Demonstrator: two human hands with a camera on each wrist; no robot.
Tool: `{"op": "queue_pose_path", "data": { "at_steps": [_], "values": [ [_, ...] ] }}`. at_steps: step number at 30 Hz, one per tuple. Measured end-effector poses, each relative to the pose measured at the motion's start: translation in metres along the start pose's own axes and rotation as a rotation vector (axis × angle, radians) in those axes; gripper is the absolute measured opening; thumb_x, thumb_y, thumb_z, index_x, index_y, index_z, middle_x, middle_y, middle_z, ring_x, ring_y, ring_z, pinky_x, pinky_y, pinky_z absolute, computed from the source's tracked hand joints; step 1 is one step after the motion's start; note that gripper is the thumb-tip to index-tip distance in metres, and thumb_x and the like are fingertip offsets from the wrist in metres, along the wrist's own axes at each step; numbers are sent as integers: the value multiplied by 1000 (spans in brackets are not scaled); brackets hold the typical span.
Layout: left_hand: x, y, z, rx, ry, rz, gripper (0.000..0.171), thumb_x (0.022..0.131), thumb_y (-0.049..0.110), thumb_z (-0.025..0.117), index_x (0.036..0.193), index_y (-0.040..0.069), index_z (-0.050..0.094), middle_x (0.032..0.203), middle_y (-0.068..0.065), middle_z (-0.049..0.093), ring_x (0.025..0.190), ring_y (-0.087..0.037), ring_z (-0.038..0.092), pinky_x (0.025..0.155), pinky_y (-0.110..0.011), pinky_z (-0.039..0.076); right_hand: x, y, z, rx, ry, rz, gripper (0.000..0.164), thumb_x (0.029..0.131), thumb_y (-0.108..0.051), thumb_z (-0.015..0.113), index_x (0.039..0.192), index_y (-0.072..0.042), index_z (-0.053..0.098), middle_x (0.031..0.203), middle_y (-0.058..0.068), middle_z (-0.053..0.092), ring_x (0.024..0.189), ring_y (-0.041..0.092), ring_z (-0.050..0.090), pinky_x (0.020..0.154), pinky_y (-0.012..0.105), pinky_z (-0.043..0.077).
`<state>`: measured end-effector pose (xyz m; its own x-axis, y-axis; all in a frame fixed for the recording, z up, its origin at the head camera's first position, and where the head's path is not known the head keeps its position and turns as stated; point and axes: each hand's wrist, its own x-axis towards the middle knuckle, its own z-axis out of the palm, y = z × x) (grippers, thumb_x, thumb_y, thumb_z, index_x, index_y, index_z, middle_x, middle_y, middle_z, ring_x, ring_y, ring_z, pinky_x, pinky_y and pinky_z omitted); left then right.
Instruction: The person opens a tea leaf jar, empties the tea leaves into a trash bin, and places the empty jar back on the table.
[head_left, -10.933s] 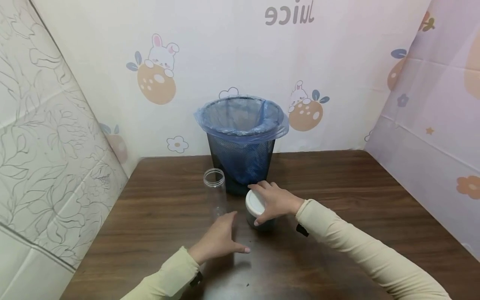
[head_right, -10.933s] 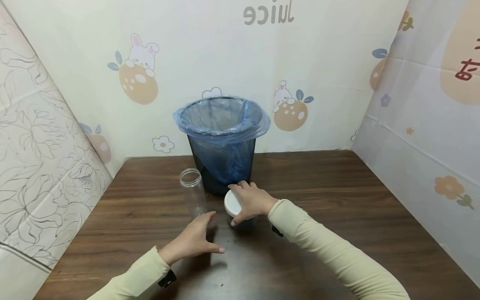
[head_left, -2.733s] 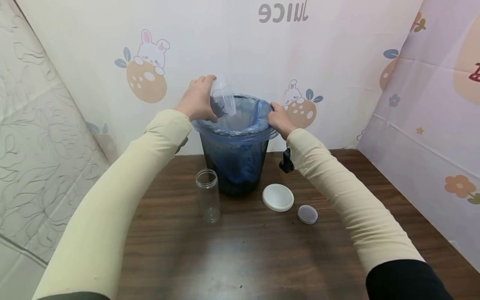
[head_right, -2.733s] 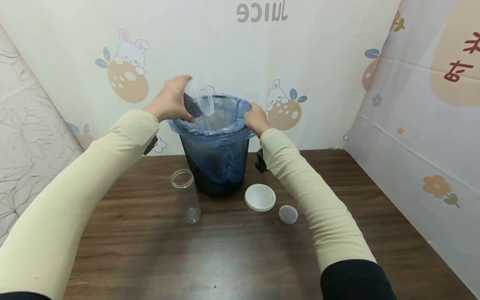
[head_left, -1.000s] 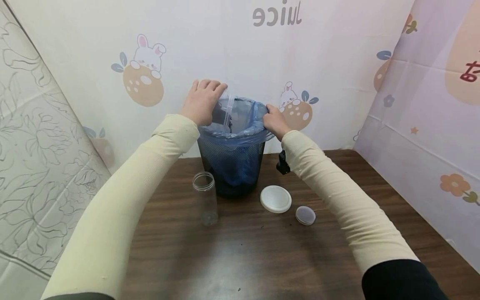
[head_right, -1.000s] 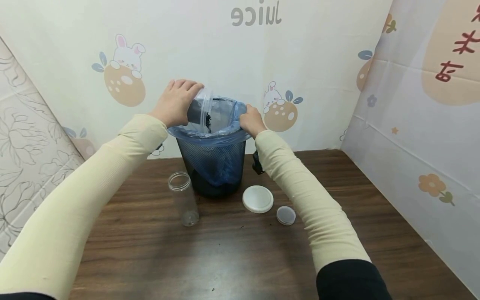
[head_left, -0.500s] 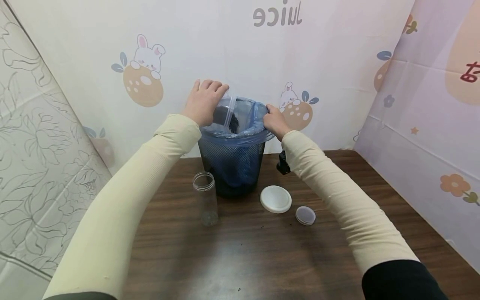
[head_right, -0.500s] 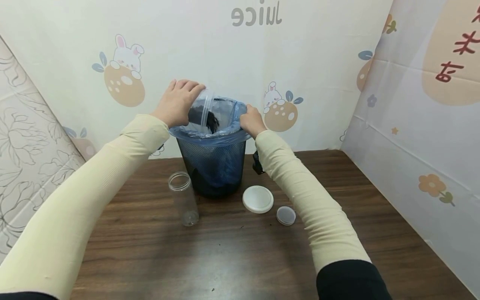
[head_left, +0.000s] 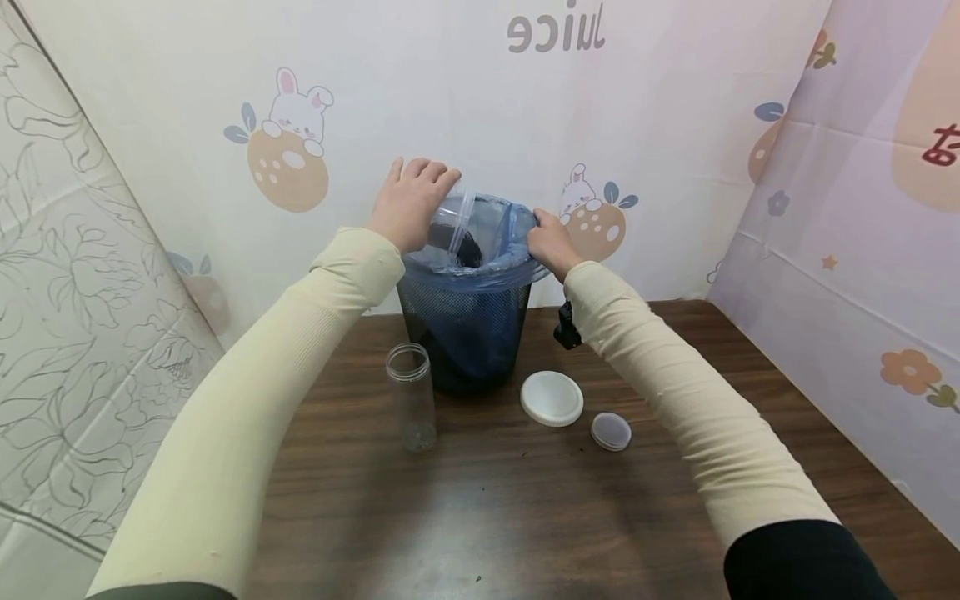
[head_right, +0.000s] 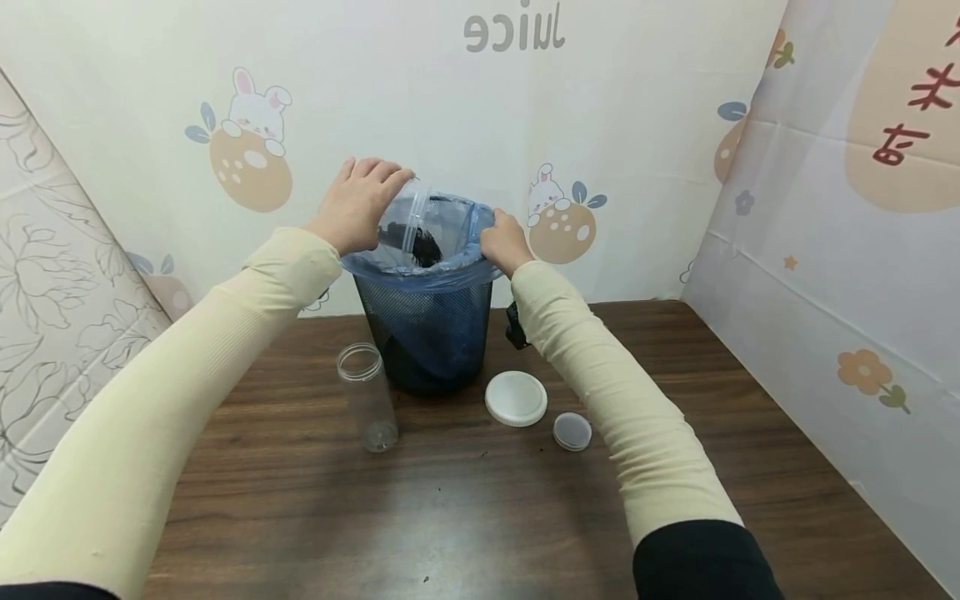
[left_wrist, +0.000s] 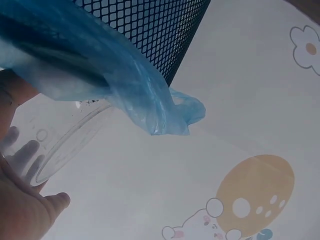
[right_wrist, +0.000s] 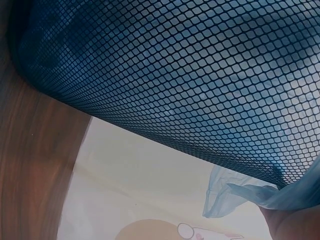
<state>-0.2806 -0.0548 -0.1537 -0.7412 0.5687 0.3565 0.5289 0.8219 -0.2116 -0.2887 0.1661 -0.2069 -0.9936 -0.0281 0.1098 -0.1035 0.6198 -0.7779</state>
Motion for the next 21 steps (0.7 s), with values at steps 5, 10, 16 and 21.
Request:
{"op": "queue_pose_path", "data": {
  "at_steps": [5,10,16,21],
  "values": [
    [-1,1,-2,8,9,7,71,80,-12,58,144,7,34,142,-17,40,134,-36,29,111,-55,12,-1,0,0,2,1,1,62,90,-1,25,151,-3,14,157,14,15,143,26,11,114,32,13],
    [-1,2,-4,29,18,42,72,78,-15,57,143,8,36,143,-15,40,134,-34,29,112,-54,10,-1,1,0,9,-1,2,62,91,-1,25,151,-3,14,157,14,14,143,26,11,114,33,13],
    [0,4,-5,90,8,101,73,79,-15,60,144,11,38,142,-12,41,135,-32,28,113,-52,6,1,1,0,11,1,-3,61,91,-2,24,151,-3,14,157,14,14,143,25,11,114,33,13],
    [1,7,-6,187,-9,152,73,80,-8,66,143,14,38,143,-11,41,136,-31,27,113,-52,4,1,2,0,18,-4,-8,62,91,-1,24,151,-2,14,157,15,14,143,26,10,114,33,13]
  ]
}}
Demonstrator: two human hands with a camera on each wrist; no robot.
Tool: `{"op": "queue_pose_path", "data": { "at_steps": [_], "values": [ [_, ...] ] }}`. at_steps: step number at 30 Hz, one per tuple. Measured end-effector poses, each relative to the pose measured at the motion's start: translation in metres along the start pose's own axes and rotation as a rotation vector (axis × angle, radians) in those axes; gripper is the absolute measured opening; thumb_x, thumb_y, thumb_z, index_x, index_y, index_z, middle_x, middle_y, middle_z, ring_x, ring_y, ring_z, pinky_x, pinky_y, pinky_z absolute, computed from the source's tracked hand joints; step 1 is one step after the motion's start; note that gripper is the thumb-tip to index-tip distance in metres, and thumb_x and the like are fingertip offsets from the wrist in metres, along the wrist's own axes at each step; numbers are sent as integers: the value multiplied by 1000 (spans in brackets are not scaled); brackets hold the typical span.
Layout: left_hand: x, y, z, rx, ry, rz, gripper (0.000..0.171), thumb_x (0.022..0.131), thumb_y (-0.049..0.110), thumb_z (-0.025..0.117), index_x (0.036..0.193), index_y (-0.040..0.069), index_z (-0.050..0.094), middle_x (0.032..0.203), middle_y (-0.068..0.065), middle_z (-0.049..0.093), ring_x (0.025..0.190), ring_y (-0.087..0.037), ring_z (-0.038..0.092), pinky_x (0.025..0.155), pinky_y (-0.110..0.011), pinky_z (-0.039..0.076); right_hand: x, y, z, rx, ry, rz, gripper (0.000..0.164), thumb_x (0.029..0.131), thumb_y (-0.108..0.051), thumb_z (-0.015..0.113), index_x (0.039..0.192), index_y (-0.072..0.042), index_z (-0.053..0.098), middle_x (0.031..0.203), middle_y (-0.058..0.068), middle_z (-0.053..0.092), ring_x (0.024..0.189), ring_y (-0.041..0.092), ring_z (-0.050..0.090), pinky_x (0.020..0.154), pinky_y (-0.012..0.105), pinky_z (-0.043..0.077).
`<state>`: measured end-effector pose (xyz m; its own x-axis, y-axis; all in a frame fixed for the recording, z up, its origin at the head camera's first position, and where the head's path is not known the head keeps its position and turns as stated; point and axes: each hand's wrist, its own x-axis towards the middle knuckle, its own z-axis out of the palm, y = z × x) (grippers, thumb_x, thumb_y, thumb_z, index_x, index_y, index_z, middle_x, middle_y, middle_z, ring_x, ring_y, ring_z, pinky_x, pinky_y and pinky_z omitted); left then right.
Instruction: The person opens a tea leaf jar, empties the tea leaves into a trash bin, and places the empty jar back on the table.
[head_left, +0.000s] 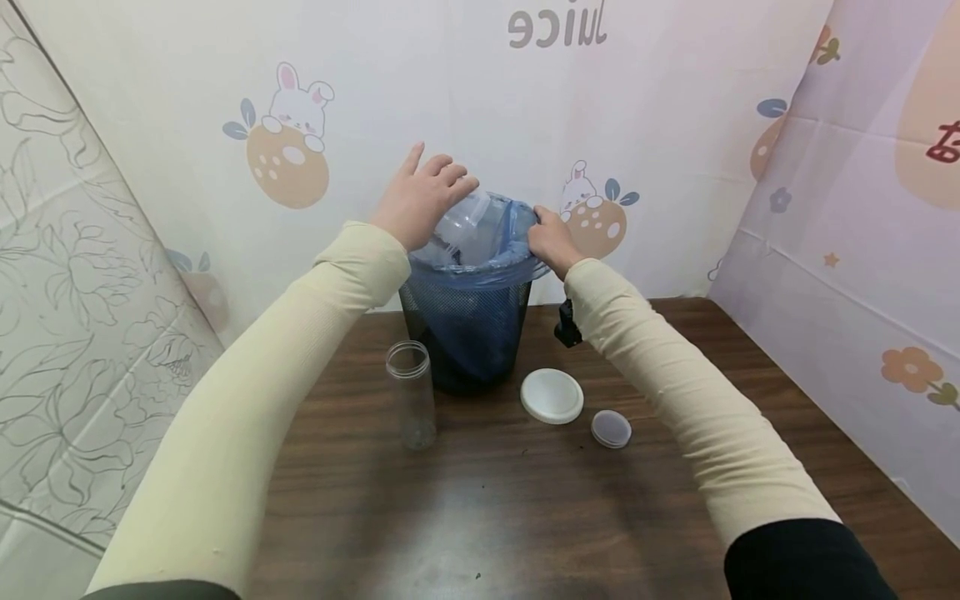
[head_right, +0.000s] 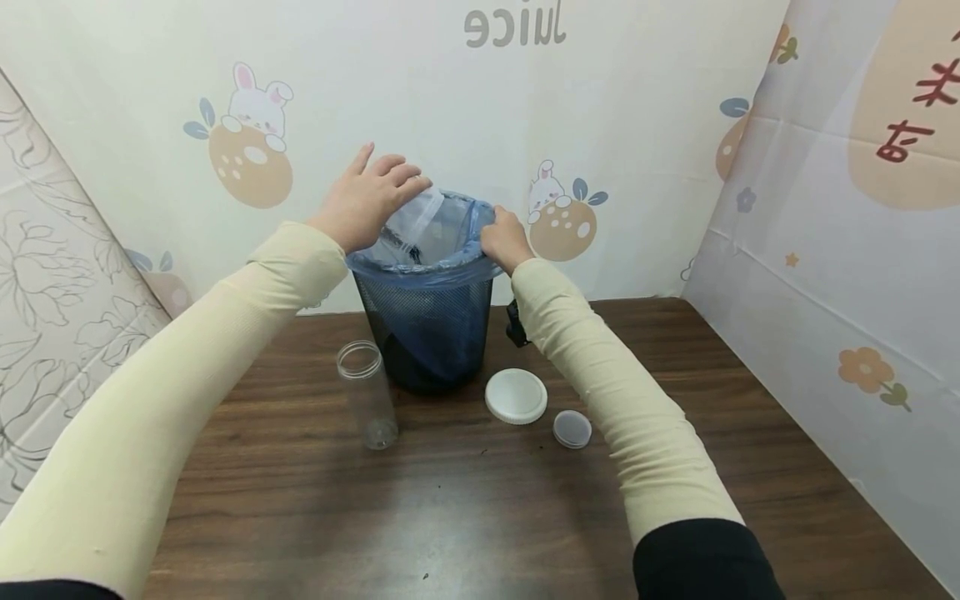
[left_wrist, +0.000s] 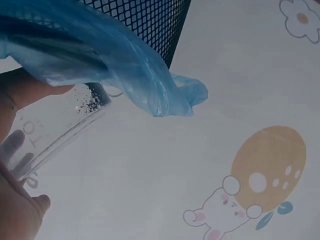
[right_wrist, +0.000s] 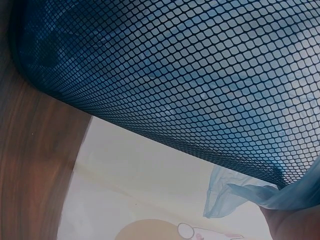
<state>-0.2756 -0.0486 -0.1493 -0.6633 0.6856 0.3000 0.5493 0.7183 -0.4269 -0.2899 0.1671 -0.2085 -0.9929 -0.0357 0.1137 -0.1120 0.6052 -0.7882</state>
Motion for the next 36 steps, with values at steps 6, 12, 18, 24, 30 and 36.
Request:
{"op": "queue_pose_path", "data": {
  "at_steps": [6,12,18,24,30,36],
  "values": [
    [1,3,0,138,-14,60,70,82,-6,66,142,16,38,145,-10,39,137,-29,25,113,-51,2,-3,0,0,2,4,-4,62,90,-1,25,151,-1,15,156,15,15,143,26,11,114,33,13],
    [2,6,1,197,-24,86,71,84,-7,64,145,19,38,148,-8,37,139,-28,23,113,-51,-1,-5,2,0,14,-1,-4,61,92,-2,24,152,-4,14,157,13,14,143,25,10,114,34,13],
    [-1,4,1,57,4,25,73,81,-11,61,145,15,36,147,-10,37,138,-30,24,113,-51,0,-5,4,-2,30,3,0,58,95,-6,23,152,-6,15,157,12,14,144,25,10,114,33,12],
    [-4,0,-2,-136,47,-88,81,75,-3,70,146,5,31,144,-17,38,133,-36,29,113,-50,5,-5,6,-7,50,-53,-4,54,104,-25,23,152,-5,11,158,11,9,144,24,6,114,33,8],
    [-7,-4,-1,-289,62,-201,117,55,28,93,146,1,25,143,-21,38,130,-38,34,113,-44,13,-8,6,-14,142,-154,30,63,102,-47,16,154,-15,0,159,2,-4,144,16,-5,114,34,2],
    [-12,-5,-3,-484,71,-301,121,56,36,92,147,0,21,143,-21,38,128,-36,38,109,-41,25,-15,3,-20,55,-118,-160,69,98,-39,43,154,-17,9,159,5,-3,144,16,-8,114,43,3]
  ]
}}
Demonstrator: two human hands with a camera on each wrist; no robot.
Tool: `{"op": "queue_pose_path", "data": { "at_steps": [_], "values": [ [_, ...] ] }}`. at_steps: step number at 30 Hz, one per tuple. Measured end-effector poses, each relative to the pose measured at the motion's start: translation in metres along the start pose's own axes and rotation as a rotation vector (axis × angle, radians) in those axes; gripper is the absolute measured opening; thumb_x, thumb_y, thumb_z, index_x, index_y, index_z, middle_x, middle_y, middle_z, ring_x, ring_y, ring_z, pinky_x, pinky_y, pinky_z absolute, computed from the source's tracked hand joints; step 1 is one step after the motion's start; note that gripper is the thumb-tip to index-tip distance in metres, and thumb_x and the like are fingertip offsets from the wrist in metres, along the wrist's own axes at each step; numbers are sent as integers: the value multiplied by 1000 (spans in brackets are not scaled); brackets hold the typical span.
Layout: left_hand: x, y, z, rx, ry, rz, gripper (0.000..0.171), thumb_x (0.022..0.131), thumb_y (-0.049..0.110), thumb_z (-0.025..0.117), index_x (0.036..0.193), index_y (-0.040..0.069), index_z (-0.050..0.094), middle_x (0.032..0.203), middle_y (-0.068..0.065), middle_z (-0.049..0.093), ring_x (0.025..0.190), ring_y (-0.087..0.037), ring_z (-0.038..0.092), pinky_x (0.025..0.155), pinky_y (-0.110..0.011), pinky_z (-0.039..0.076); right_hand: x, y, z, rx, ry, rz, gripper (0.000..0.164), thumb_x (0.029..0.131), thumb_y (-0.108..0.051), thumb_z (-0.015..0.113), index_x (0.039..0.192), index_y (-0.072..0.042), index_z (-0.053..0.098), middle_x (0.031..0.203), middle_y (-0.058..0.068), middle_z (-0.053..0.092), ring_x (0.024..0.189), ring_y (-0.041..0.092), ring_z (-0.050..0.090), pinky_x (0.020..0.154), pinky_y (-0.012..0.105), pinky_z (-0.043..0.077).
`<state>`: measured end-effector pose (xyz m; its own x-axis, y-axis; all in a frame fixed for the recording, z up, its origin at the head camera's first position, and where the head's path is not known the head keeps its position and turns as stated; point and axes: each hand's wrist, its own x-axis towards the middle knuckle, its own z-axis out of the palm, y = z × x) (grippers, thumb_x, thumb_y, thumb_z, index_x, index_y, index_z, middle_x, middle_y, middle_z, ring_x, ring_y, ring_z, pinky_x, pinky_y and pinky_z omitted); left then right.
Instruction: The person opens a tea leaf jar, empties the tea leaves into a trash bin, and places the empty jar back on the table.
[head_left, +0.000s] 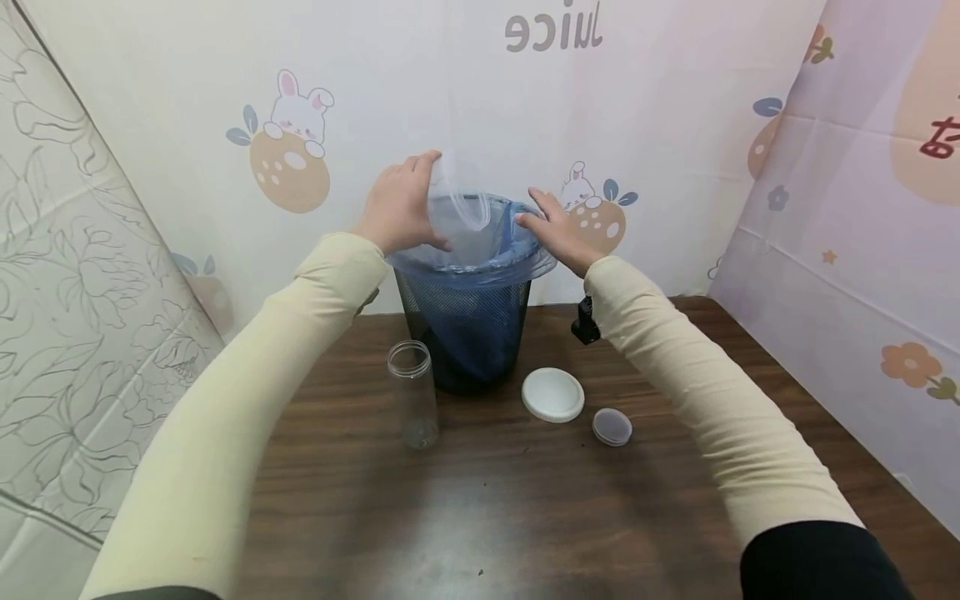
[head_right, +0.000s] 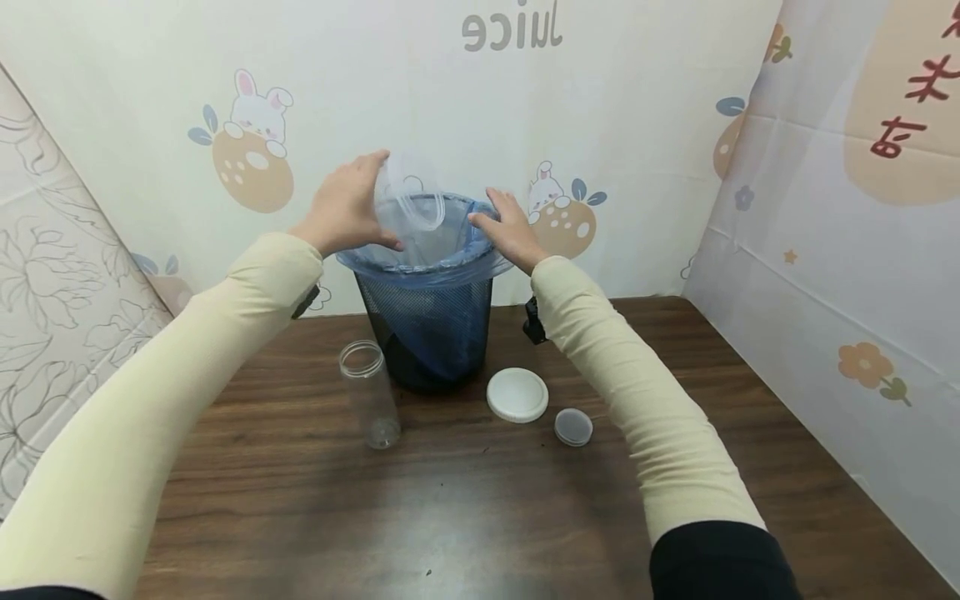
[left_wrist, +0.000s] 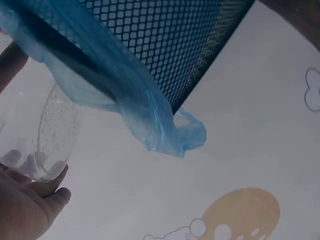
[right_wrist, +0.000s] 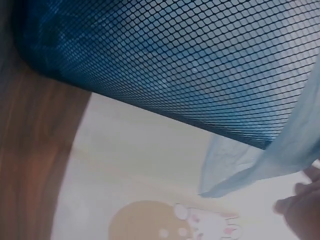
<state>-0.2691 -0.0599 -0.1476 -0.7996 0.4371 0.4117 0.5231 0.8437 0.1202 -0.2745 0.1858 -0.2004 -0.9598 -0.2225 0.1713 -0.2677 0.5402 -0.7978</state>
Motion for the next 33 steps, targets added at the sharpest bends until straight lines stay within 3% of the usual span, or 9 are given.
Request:
{"op": "queue_pose_path", "data": {
  "at_steps": [5,10,16,22,28,33],
  "values": [
    [-6,3,-4,-202,11,-66,120,59,33,91,149,2,19,147,-15,36,131,-29,38,108,-38,28,-5,-14,-1,-6,3,-187,75,89,-33,64,151,-15,26,156,3,23,143,14,13,113,45,16],
    [-10,7,-8,-431,0,-92,118,60,28,92,150,7,18,147,-10,36,132,-23,37,107,-34,30,-8,-31,0,25,-43,-253,79,86,-33,69,150,-13,28,152,1,33,140,12,23,112,35,20],
    [-17,11,-11,-669,-32,-88,106,64,24,90,147,11,24,145,-5,39,132,-21,39,103,-34,36,-12,-42,3,256,-58,-327,81,82,-29,75,147,-6,33,145,11,43,133,17,40,106,33,33],
    [-25,18,-16,-794,-61,-52,92,71,27,85,143,11,30,139,-5,44,127,-20,44,101,-34,39,-23,-52,-2,390,-45,-360,86,74,-35,81,143,-5,40,137,10,51,123,19,52,98,35,43],
    [-40,22,-22,-927,-105,-33,74,84,32,71,145,17,33,141,-1,44,130,-18,42,104,-41,35,-38,-59,-9,451,-71,-360,76,77,-25,80,140,-4,45,135,15,53,122,20,53,95,32,45],
    [-54,28,-20,-914,-96,-2,70,84,34,72,144,18,39,139,1,47,128,-18,43,103,-41,36,-51,-56,-12,446,-110,-361,78,76,-27,81,141,-5,44,134,14,54,123,21,52,93,29,46]
  ]
}}
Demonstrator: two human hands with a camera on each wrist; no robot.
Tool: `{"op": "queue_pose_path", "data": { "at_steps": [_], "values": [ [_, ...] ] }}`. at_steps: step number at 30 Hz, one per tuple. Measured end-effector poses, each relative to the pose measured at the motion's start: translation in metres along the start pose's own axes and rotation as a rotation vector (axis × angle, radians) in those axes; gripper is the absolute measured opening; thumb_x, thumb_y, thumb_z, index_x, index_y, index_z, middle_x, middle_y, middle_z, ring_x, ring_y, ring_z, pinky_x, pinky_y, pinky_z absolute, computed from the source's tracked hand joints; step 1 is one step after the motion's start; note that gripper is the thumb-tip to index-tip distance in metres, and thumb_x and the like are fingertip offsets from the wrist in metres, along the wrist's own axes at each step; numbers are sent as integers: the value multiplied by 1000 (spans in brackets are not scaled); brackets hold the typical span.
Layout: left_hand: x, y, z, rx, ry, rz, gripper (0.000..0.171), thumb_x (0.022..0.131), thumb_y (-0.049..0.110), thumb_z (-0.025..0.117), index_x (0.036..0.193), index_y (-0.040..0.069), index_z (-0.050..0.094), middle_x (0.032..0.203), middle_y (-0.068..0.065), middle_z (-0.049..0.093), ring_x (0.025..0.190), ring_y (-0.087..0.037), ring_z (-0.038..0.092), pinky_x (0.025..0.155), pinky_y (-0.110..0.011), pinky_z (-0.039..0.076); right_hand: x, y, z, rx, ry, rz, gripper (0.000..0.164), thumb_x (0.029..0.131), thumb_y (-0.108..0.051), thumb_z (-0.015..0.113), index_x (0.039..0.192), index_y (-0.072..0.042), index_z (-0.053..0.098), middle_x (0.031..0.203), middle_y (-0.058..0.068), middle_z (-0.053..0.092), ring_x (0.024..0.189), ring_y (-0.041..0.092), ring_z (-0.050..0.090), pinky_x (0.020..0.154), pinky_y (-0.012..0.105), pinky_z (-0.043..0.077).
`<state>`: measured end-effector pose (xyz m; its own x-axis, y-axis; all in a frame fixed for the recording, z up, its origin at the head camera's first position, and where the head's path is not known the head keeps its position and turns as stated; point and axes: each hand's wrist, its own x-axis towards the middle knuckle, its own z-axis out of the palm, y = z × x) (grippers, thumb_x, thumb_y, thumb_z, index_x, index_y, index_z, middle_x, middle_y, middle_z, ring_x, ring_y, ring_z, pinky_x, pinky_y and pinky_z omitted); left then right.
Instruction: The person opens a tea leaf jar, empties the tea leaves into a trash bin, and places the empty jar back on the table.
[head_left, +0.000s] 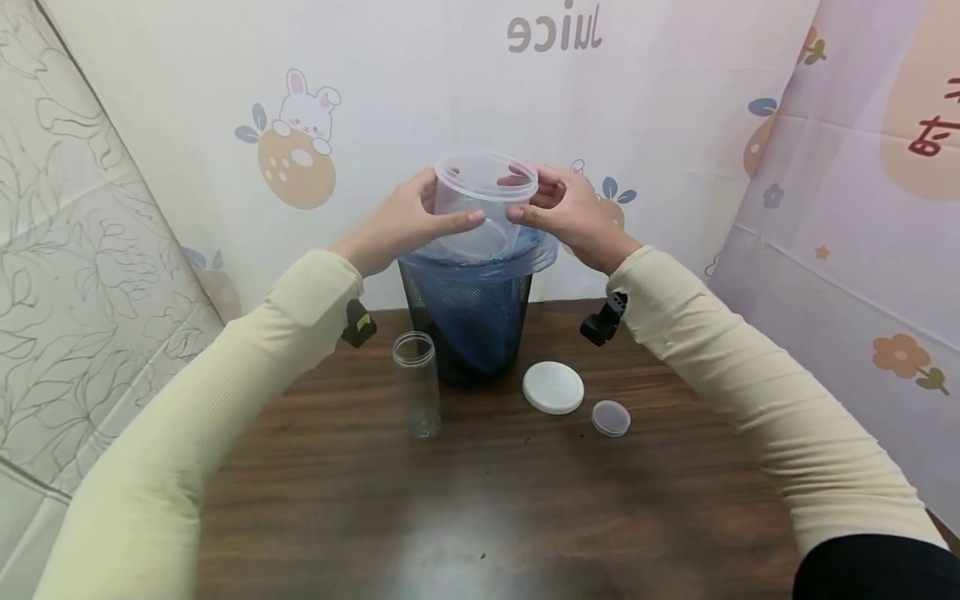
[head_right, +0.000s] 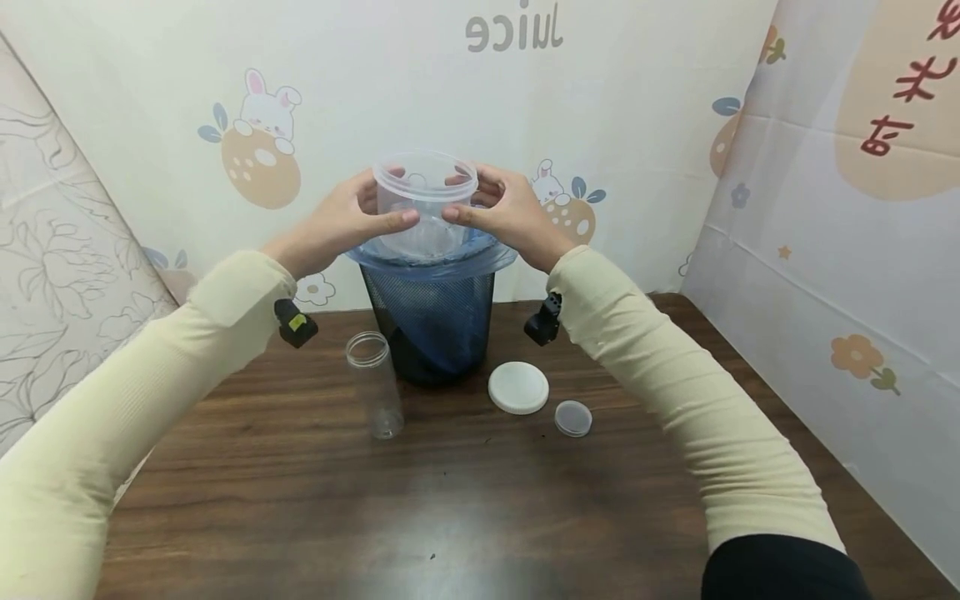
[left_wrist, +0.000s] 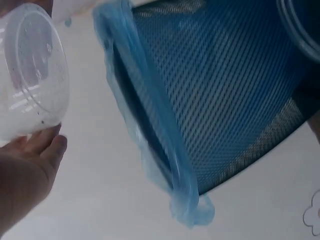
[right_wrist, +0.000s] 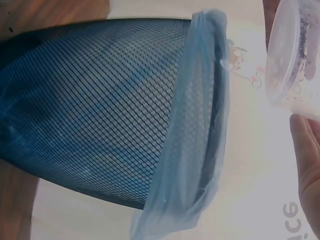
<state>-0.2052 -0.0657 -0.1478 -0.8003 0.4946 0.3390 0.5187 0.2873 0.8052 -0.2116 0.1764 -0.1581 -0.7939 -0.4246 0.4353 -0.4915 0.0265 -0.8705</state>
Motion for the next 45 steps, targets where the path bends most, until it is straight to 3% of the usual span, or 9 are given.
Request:
{"op": "queue_pose_path", "data": {
  "at_steps": [8,18,24,29,34,45],
  "values": [
    [-23,-3,25,-28,69,18,56,78,27,79,127,10,57,116,0,61,106,-19,60,84,-37,50,-24,7,3,-39,-37,-3,77,76,-22,81,141,-2,43,132,21,53,118,23,55,88,29,49],
    [-42,-5,51,-11,172,-3,71,70,21,86,131,6,53,114,-3,65,104,-20,61,88,-35,48,-44,22,4,-63,-49,-61,75,78,-8,78,142,2,39,133,21,52,124,29,50,95,34,45],
    [-48,-7,59,42,179,17,71,70,23,86,131,5,54,115,-6,65,103,-17,60,89,-34,46,-54,26,6,-64,-23,-45,74,76,-5,79,139,5,41,131,25,52,119,26,54,92,31,47],
    [-57,-16,70,29,176,8,71,71,21,86,132,3,53,120,-10,63,109,-17,59,92,-35,46,-66,37,9,-53,-32,-27,75,76,-5,80,139,6,41,130,27,52,118,25,54,92,31,47],
    [-62,-28,88,28,175,-16,71,70,18,86,131,1,53,119,-12,63,109,-21,60,92,-36,47,-79,55,7,-53,-61,-13,78,75,-7,81,139,7,40,131,29,50,118,33,53,90,32,48],
    [-73,-59,124,-18,180,-91,73,70,9,85,133,-3,50,121,-18,61,115,-28,57,94,-39,45,-101,94,5,-96,-100,121,80,74,-5,81,142,3,38,133,24,50,117,29,55,88,31,49]
  ]
}}
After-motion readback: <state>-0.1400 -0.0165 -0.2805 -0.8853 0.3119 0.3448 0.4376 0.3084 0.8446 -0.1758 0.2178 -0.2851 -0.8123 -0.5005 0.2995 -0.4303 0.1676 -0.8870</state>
